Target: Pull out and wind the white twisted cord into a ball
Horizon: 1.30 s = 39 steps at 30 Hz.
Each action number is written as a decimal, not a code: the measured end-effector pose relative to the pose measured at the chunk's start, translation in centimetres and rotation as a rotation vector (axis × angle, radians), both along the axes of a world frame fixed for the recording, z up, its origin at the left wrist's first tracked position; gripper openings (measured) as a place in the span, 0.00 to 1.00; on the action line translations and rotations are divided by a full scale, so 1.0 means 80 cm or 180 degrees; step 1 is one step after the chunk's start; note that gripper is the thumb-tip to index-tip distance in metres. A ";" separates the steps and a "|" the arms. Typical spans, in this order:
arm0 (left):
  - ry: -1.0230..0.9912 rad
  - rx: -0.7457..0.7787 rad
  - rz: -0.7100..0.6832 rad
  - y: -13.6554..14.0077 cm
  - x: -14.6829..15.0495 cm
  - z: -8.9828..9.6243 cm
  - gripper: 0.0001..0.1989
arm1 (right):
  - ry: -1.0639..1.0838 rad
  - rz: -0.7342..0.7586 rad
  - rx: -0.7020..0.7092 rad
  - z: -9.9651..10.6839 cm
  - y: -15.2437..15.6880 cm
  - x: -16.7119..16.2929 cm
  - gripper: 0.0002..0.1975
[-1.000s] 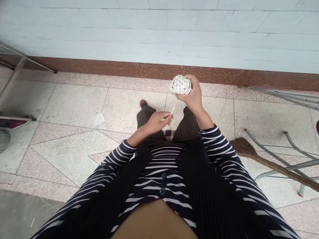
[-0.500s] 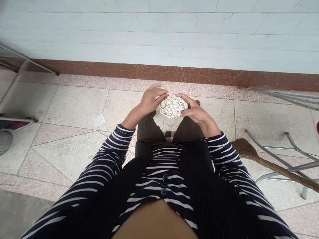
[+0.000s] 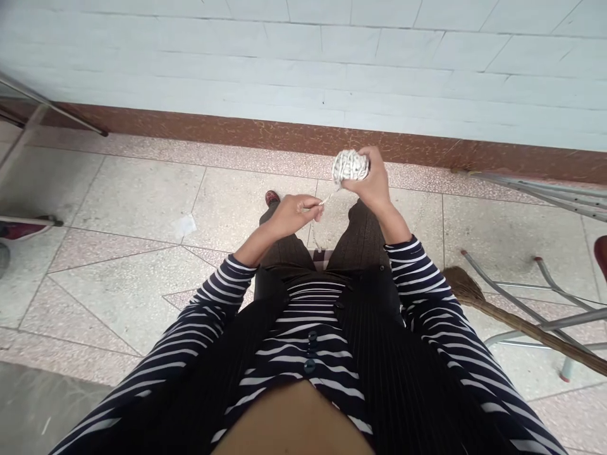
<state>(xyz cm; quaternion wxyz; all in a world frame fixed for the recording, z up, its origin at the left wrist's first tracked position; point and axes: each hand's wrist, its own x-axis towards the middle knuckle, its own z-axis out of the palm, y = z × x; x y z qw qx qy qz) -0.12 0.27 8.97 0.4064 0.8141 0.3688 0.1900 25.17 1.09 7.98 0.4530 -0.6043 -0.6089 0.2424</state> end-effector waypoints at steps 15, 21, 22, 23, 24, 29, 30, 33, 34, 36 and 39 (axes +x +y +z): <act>0.0024 0.1097 -0.0054 0.095 -0.011 -0.013 0.15 | 0.1861 0.2126 -0.2193 0.024 -0.029 -0.008 0.39; -0.0483 -0.0048 0.0174 0.083 0.015 -0.041 0.18 | 0.2339 0.1290 -0.0972 0.045 -0.022 -0.004 0.45; -0.0561 -0.0255 0.0096 0.073 0.017 -0.041 0.17 | 0.2239 0.1161 -0.0868 0.047 -0.015 -0.002 0.45; -0.0587 -0.0459 -0.0016 0.062 0.018 -0.039 0.16 | 0.2095 0.1022 -0.0784 0.048 -0.007 -0.001 0.44; -0.0552 -0.0625 -0.0124 0.051 0.018 -0.034 0.15 | 0.1905 0.0857 -0.0702 0.046 0.001 0.001 0.43; 0.0181 -0.0141 -0.0436 0.018 0.004 0.017 0.16 | 0.0294 -0.0143 -0.0242 0.010 0.022 0.002 0.35; 0.0297 0.0110 -0.0472 0.020 0.001 0.027 0.17 | -0.0004 -0.0166 -0.0254 0.002 0.019 -0.001 0.35; 0.0434 0.0773 -0.0428 0.039 -0.009 0.046 0.16 | -0.0228 0.0494 -0.0588 -0.009 -0.002 -0.015 0.33; 0.0415 0.0955 -0.0377 0.048 -0.012 0.048 0.15 | -0.0063 0.0838 -0.0745 -0.008 -0.011 -0.020 0.31; 0.0328 0.1216 -0.0302 0.066 -0.017 0.045 0.14 | 0.0499 0.1397 -0.1028 -0.002 -0.028 -0.028 0.29; 0.0199 0.1308 -0.0192 0.086 -0.021 0.029 0.14 | 0.1404 0.1814 -0.1356 0.014 -0.046 -0.031 0.30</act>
